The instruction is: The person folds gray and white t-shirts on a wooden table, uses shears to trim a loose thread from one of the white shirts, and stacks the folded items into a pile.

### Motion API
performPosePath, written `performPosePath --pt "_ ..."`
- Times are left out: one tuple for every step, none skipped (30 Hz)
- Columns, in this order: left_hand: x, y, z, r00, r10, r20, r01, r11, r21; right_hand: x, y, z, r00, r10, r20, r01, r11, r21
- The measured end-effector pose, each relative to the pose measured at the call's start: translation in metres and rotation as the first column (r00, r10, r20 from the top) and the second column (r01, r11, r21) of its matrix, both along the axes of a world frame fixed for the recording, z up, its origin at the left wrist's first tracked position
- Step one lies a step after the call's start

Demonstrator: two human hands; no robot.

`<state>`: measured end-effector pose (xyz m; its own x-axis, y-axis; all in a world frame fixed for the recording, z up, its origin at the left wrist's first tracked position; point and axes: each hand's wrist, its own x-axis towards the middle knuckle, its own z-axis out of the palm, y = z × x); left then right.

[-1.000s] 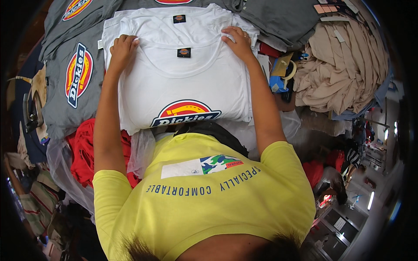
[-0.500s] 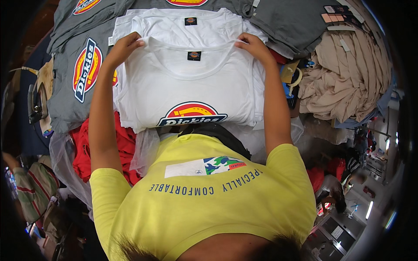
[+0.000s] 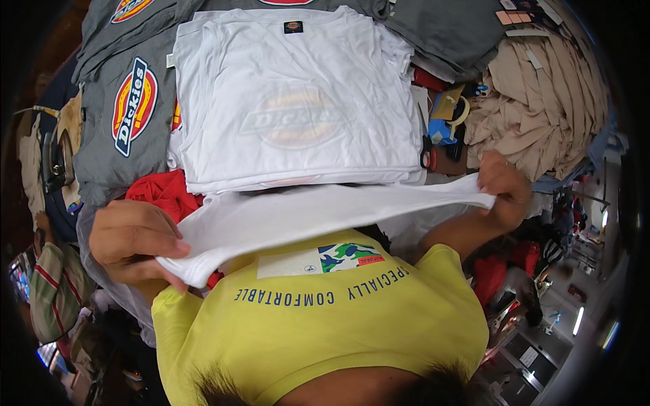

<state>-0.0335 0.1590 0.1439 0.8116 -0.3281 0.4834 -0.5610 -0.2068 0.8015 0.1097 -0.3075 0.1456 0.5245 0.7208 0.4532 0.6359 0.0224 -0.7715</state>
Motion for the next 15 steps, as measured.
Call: performPosePath --pt "0.005 0.003 -0.002 0.993 -0.114 0.009 0.114 0.993 -0.020 0.010 -0.005 -0.003 0.996 -0.036 -0.087 0.032 0.998 -0.050" --pt "0.002 -0.001 -0.002 0.962 0.245 0.116 -0.266 0.939 0.218 0.021 -0.002 -0.001 0.983 -0.072 -0.170 0.056 0.994 -0.099" --pt "0.025 0.009 -0.008 0.956 0.293 0.008 -0.280 0.903 0.327 0.036 0.008 -0.002 0.951 -0.306 -0.055 0.272 0.904 -0.330" --pt "0.060 0.018 -0.032 0.892 0.377 -0.248 -0.277 0.891 0.359 0.048 0.024 -0.019 0.883 -0.451 -0.127 0.376 0.845 -0.381" --pt "0.088 0.027 -0.053 0.886 0.418 -0.198 -0.297 0.842 0.451 0.079 0.050 -0.037 0.891 -0.395 -0.224 0.294 0.878 -0.378" --pt "0.114 0.030 -0.076 0.849 0.498 -0.179 -0.377 0.807 0.454 0.111 0.067 -0.068 0.912 -0.396 -0.110 0.326 0.859 -0.395" --pt "0.140 0.040 -0.108 0.816 0.560 -0.145 -0.429 0.755 0.496 0.136 0.089 -0.099 0.908 -0.412 -0.080 0.353 0.853 -0.385" --pt "0.165 0.045 -0.136 0.791 0.592 -0.151 -0.437 0.721 0.537 0.161 0.099 -0.141 0.893 -0.450 -0.005 0.414 0.826 -0.382" --pt "0.178 0.051 -0.162 0.750 0.643 -0.155 -0.453 0.670 0.588 0.180 0.113 -0.183 0.893 -0.448 0.039 0.423 0.807 -0.411" --pt "0.186 0.051 -0.190 0.751 0.649 -0.120 -0.451 0.637 0.625 0.189 0.122 -0.208 0.888 -0.451 0.089 0.441 0.780 -0.444" --pt "0.185 0.053 -0.212 0.743 0.663 -0.086 -0.455 0.596 0.662 0.188 0.133 -0.218 0.875 -0.480 0.066 0.448 0.750 -0.486" --pt "0.183 0.044 -0.223 0.694 0.717 -0.066 -0.509 0.553 0.660 0.185 0.139 -0.225 0.852 -0.521 0.049 0.464 0.709 -0.530" --pt "0.182 0.026 -0.219 0.664 0.735 0.136 -0.625 0.446 0.640 0.182 0.134 -0.228 0.818 -0.574 0.039 0.489 0.656 -0.575" --pt "0.177 0.003 -0.208 0.602 0.726 0.334 -0.735 0.339 0.587 0.181 0.129 -0.227 0.807 -0.590 0.039 0.499 0.645 -0.579" --pt "0.170 -0.017 -0.199 0.506 0.692 0.515 -0.831 0.231 0.506 0.178 0.126 -0.226 0.818 -0.574 0.042 0.491 0.659 -0.570"
